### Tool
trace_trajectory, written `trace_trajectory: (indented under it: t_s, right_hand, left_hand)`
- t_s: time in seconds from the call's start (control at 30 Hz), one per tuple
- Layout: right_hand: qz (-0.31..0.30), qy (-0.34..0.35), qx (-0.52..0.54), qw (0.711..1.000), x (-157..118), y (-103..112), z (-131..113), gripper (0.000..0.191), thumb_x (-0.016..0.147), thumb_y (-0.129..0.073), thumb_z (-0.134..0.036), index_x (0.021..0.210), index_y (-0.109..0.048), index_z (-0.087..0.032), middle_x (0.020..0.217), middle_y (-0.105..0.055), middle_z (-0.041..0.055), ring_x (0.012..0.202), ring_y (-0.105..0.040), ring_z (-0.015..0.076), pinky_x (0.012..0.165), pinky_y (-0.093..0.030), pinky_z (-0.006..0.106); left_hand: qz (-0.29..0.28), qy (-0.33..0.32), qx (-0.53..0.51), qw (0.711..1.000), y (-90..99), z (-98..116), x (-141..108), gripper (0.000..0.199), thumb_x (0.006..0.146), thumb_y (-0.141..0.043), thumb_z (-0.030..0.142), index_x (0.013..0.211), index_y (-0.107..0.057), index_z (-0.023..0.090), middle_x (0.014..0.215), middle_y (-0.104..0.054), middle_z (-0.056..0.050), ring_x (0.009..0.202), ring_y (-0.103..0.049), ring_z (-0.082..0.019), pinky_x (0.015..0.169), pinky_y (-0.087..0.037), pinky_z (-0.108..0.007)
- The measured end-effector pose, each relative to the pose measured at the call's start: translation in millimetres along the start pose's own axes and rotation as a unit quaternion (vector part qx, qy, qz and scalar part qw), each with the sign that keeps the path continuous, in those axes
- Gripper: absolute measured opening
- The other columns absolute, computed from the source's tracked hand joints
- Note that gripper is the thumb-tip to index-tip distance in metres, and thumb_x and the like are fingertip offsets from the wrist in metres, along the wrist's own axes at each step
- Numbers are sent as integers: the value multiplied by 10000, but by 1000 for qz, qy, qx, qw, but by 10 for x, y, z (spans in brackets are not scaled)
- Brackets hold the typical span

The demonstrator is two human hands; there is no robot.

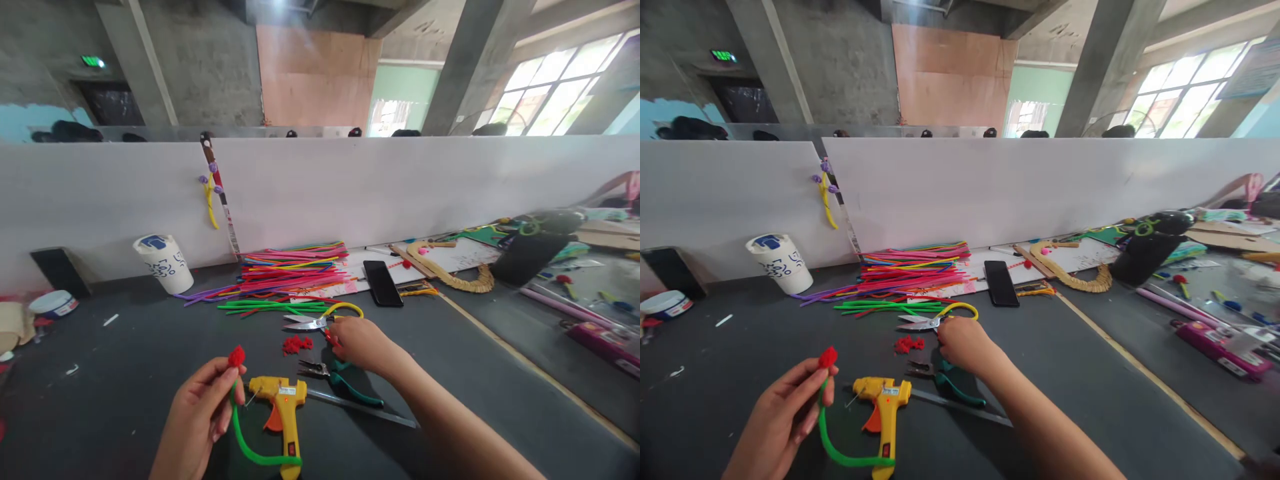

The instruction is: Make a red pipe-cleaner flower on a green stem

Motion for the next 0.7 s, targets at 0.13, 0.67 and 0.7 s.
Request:
trace_trajectory:
  t_s: [0.13,0.67,0.7]
  right_hand:
    - [-20,10,-4,1000,-243,-93,-52,260,950,-572,-322,1165,-594,-178,1185,-613,76,991,-628,211,840,-535,416]
    - [61,100,111,987,-437,-366,-78,115,654,-533,-127,702,-622,-182,992,-620,130,954,-587,304,826,-452,411]
    - [67,86,150,983,-429,-359,-75,86,662,-517,-134,665,-585,-186,943,-609,115,859,-591,273,753,-453,376]
  left_hand:
    - [18,-5,-8,1000,-35,31,-5,260,646,-783,389,697,-708,144,492,-609,27,312,-364,-4,330,-212,-97]
    - [55,-100,-4,993,-213,47,-384,301,630,-812,487,677,-748,197,502,-631,18,324,-448,-20,335,-297,-112]
    - [58,-105,-6,993,-211,42,-395,300,625,-816,491,671,-750,202,495,-628,20,322,-449,-16,337,-300,-109]
Point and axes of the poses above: each hand's wrist, its own x-axis towards the middle knuckle, its own y-axis out of the back of the hand, z = x × y, the point moved 1 cm from there along x, towards the middle knuckle
